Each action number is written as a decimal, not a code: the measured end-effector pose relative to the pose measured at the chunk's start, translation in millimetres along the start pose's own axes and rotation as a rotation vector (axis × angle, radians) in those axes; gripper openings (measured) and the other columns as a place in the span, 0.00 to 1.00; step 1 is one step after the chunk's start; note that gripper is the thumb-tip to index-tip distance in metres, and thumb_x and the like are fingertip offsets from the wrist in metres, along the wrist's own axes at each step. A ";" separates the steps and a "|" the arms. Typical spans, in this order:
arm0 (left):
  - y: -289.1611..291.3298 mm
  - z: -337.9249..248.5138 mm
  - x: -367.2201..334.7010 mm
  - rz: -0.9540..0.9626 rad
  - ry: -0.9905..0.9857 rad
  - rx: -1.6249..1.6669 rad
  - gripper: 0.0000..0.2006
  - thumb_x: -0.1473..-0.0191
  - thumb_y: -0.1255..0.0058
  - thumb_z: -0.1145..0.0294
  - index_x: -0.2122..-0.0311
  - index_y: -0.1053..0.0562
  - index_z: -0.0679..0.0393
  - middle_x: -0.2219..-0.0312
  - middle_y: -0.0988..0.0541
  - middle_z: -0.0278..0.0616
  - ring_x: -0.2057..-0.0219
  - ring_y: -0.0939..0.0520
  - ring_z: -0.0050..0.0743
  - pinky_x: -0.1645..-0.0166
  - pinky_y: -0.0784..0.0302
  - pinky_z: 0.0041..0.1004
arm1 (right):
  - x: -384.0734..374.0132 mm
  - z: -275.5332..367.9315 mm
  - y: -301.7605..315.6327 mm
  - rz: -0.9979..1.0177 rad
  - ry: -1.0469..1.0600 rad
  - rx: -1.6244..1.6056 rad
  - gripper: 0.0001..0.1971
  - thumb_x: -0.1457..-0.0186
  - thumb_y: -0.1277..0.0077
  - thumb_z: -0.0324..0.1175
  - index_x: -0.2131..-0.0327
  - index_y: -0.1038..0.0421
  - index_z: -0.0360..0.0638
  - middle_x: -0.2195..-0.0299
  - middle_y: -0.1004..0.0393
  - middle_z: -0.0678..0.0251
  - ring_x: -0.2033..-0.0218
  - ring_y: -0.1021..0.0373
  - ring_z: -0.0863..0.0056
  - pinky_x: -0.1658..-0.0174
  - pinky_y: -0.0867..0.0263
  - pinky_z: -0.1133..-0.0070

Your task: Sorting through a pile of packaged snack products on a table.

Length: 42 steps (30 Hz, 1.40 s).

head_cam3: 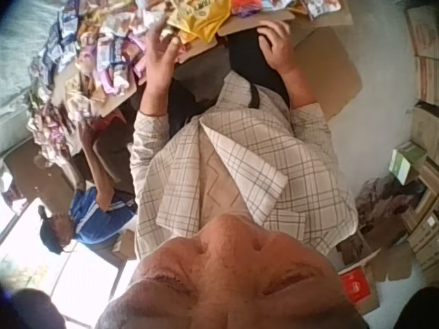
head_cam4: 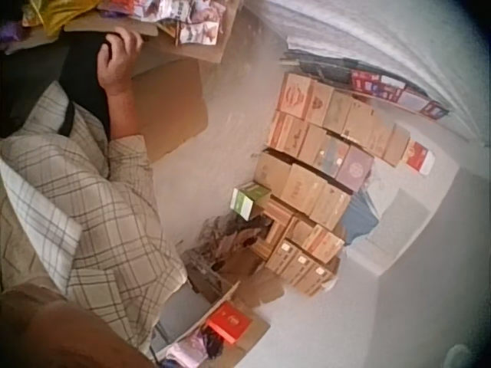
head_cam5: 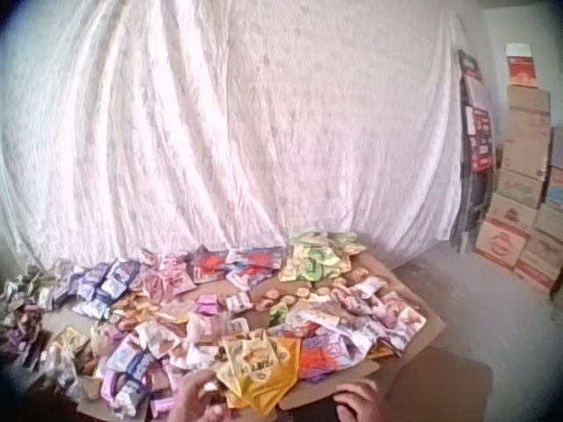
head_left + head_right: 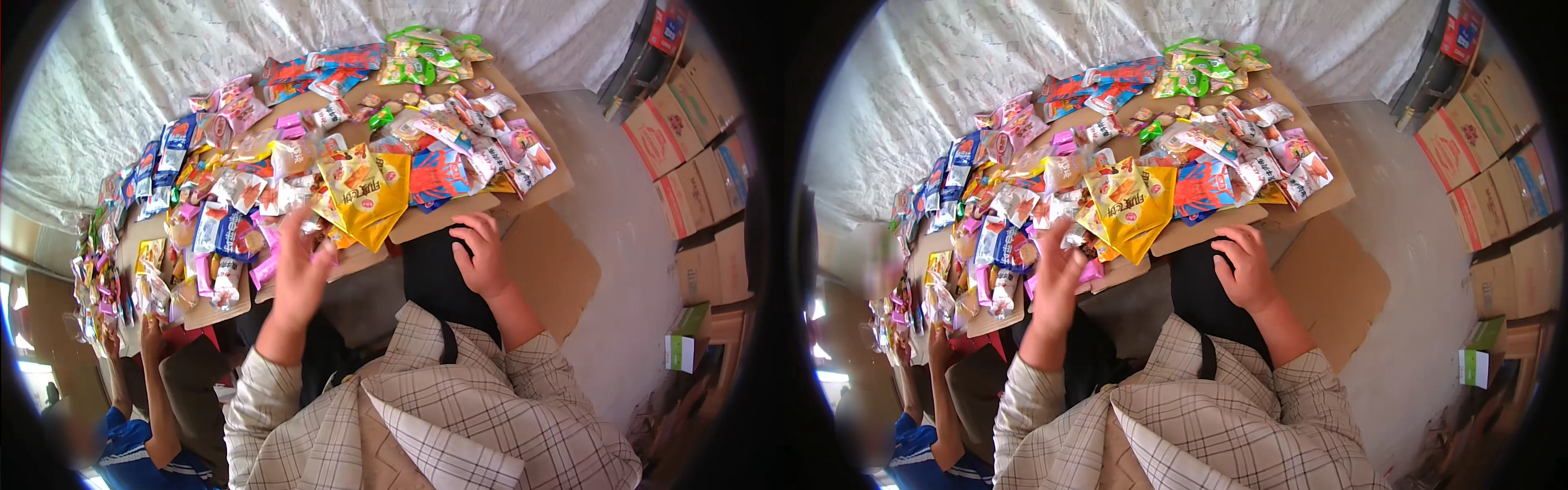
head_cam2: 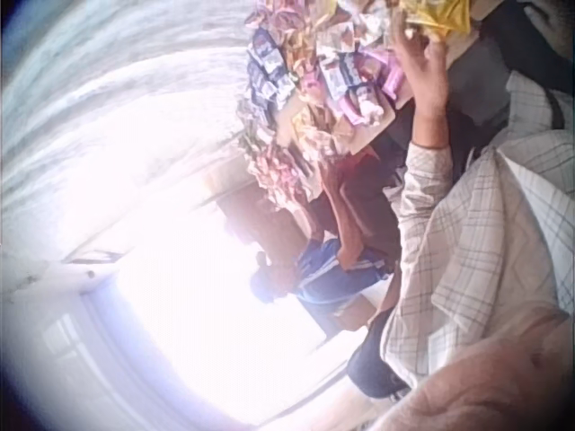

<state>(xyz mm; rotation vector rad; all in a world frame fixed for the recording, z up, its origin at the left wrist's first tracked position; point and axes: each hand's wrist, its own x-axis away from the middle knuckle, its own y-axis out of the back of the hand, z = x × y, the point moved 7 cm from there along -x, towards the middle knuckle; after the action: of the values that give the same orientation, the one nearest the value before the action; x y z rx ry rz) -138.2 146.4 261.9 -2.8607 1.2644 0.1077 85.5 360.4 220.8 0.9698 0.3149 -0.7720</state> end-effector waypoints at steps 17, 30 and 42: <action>223.5 203.0 310.2 -0.631 0.280 0.913 0.29 0.31 0.48 0.55 0.32 0.37 0.60 0.54 0.19 0.52 0.51 0.16 0.48 0.48 0.17 0.40 | 5.5 -11.9 -10.9 0.076 0.062 0.079 0.10 0.43 0.51 0.24 0.58 0.25 0.33 0.47 0.25 0.54 0.43 0.33 0.50 0.37 0.40 0.58; 221.7 462.4 512.6 -0.915 0.802 0.133 0.17 0.31 0.50 0.62 0.43 0.28 0.60 0.58 0.20 0.39 0.59 0.20 0.31 0.50 0.23 0.30 | 5.3 -8.6 -12.6 0.038 0.076 0.147 0.09 0.44 0.49 0.24 0.60 0.24 0.38 0.48 0.24 0.57 0.43 0.33 0.52 0.36 0.41 0.59; 225.0 156.7 249.7 -0.897 0.248 -0.195 0.16 0.31 0.51 0.70 0.42 0.29 0.62 0.49 0.24 0.43 0.48 0.23 0.34 0.40 0.28 0.35 | -10.0 11.6 -0.4 -0.012 0.030 0.091 0.09 0.49 0.41 0.26 0.63 0.24 0.42 0.53 0.23 0.62 0.50 0.30 0.55 0.44 0.35 0.62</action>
<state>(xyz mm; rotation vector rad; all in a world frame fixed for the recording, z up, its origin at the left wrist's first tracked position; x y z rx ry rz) -146.0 -183.4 92.5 -3.3640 -0.1282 -0.1473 77.2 355.1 232.5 1.0670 0.3142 -0.7892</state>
